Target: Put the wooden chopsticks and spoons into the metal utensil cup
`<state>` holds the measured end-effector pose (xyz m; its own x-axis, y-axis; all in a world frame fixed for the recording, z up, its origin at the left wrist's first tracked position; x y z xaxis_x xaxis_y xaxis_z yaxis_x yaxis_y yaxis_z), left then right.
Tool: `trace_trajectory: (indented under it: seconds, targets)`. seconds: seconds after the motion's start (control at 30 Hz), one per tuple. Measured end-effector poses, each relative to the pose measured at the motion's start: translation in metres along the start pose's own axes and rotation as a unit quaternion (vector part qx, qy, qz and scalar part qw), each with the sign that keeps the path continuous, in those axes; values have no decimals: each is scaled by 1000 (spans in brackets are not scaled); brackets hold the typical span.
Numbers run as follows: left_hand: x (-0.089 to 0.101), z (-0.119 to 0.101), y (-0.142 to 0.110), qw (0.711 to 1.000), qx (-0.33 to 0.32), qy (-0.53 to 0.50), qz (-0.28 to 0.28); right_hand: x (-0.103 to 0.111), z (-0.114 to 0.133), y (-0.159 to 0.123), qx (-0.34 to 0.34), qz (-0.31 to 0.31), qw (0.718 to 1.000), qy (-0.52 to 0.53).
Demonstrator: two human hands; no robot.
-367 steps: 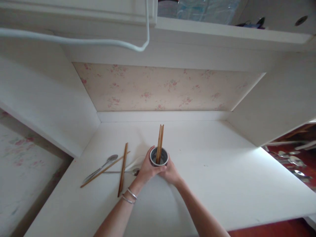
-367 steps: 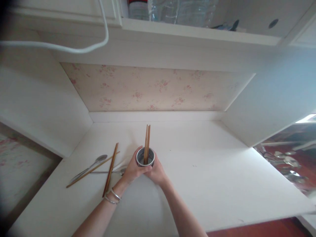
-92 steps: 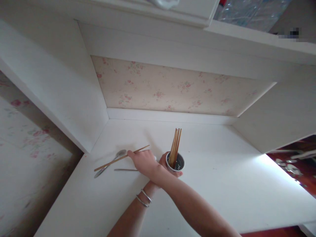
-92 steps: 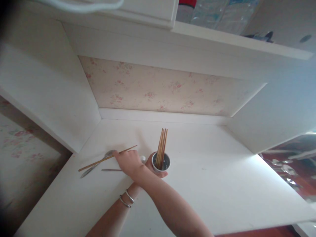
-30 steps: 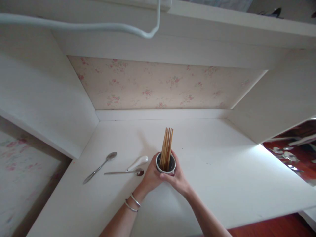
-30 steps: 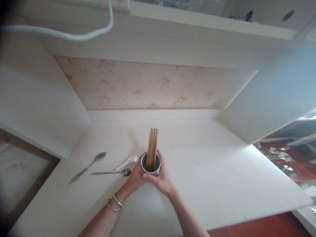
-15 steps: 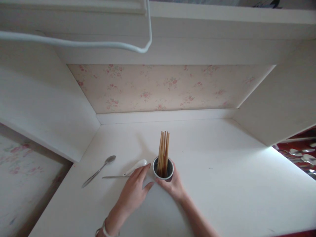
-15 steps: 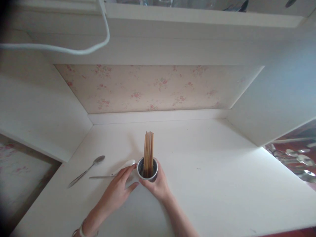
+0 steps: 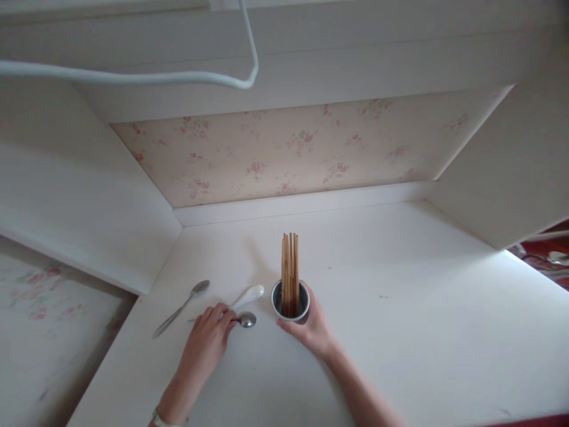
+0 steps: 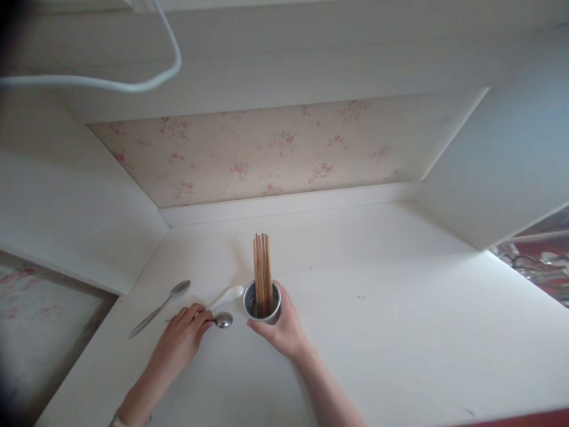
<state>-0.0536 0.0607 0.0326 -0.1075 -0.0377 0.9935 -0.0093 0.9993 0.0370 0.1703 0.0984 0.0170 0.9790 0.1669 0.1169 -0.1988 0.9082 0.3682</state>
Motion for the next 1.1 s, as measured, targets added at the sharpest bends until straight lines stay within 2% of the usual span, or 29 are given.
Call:
trace_trajectory:
  seconds: [0.13,0.2,0.33,0.47,0.57,0.63,0.7,0.77,0.97,1.1]
  targets:
    - [5,-5,-1,1000,-17,-9,-2,2,3,1,10,-3,1000,-12]
    - [12,-4,-1,999,-17,-47,-17,2,5,1,12,-4,1000,-12]
    - [49,4,1,974,11,-210,-80,1,6,1,13,-3,1000,2]
    - [92,14,9,920,119,-359,-105,2,5,0,10,-4,1000,-3]
    - [116,9,17,847,186,-486,-111,1,5,0,14,-6,1000,1]
    - [124,-1,25,805,196,-547,-116,1,6,0,18,-8,1000,9]
    - [123,-15,35,787,190,-577,-107,0,7,0,21,-9,1000,19]
    - [113,-30,45,787,182,-584,-82,-1,9,1,24,-10,999,27]
    - [57,-64,57,802,174,-571,-4,0,16,3,34,-22,998,37]
    - [34,-75,54,817,142,-559,-7,-1,17,4,37,-25,998,49]
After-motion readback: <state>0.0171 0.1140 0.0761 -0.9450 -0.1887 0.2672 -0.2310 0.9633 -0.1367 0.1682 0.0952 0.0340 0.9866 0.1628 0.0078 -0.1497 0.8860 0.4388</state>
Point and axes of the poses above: each hand's wrist, its own y-axis towards the middle knuckle, its own x-axis out of the back of the hand, z = x × y, the point moved 10 cm from there along y, towards the middle knuckle, and after that the axes turned 13 degrees about x, right-handed, at the moved point
